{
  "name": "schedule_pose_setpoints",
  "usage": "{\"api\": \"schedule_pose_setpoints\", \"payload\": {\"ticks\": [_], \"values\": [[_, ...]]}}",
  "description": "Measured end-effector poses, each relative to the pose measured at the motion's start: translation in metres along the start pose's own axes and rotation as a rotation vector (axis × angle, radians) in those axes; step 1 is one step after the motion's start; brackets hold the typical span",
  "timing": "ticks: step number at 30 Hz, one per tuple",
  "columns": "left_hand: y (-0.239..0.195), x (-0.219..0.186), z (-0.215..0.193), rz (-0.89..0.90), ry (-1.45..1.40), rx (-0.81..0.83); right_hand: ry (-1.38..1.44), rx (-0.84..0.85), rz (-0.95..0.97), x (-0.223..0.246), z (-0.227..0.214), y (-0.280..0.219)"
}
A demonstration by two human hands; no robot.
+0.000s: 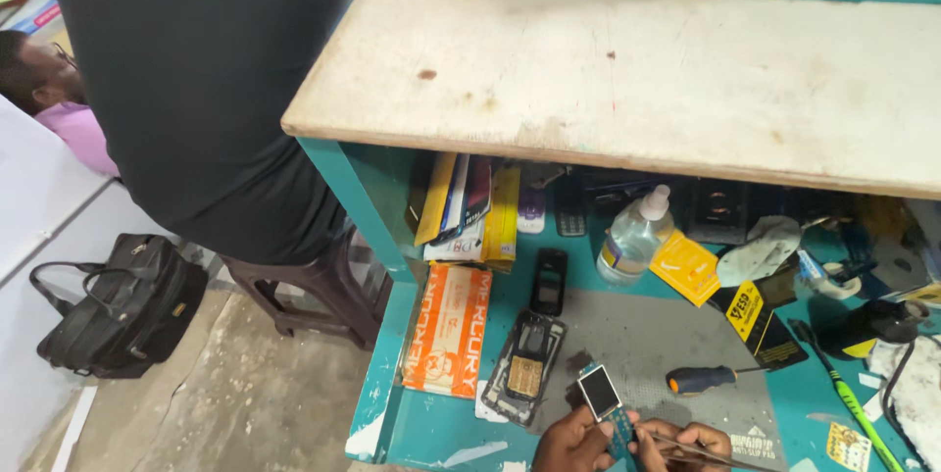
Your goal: The person uses tweezers to manipulate small components on a disassembled mobile phone circuit board. They repeatedly probe and adjust areas near the screen and keypad while holding the board steady with the other hand.
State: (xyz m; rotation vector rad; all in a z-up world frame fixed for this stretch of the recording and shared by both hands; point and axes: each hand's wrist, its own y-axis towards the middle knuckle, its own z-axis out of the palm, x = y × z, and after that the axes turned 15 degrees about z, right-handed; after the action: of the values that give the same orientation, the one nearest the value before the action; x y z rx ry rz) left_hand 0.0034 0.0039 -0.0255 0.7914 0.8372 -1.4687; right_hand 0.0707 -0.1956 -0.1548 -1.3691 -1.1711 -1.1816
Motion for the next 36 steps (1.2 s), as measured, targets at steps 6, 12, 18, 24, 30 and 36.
{"api": "schedule_pose_setpoints", "payload": {"ticks": [6,12,18,24,30,36], "values": [[0.003,0.011,-0.001,-0.001,-0.167,-0.041,0.224,0.142,-0.254,-0.017,-0.004,-0.003],[0.001,0.0,0.001,-0.013,-0.114,-0.017,0.245,0.161,-0.189,-0.002,-0.001,-0.01],[0.003,-0.007,0.005,-0.028,-0.139,0.014,0.215,0.084,-0.025,0.032,0.001,-0.017],[-0.001,-0.01,0.005,-0.002,-0.184,0.042,0.039,-0.036,0.087,0.084,0.01,-0.035],[-0.005,-0.019,0.01,0.057,-0.095,0.07,0.072,0.019,-0.037,0.084,0.007,-0.038],[-0.019,-0.03,0.006,0.073,0.029,0.074,-0.057,0.13,-0.012,0.035,-0.016,-0.012]]}}
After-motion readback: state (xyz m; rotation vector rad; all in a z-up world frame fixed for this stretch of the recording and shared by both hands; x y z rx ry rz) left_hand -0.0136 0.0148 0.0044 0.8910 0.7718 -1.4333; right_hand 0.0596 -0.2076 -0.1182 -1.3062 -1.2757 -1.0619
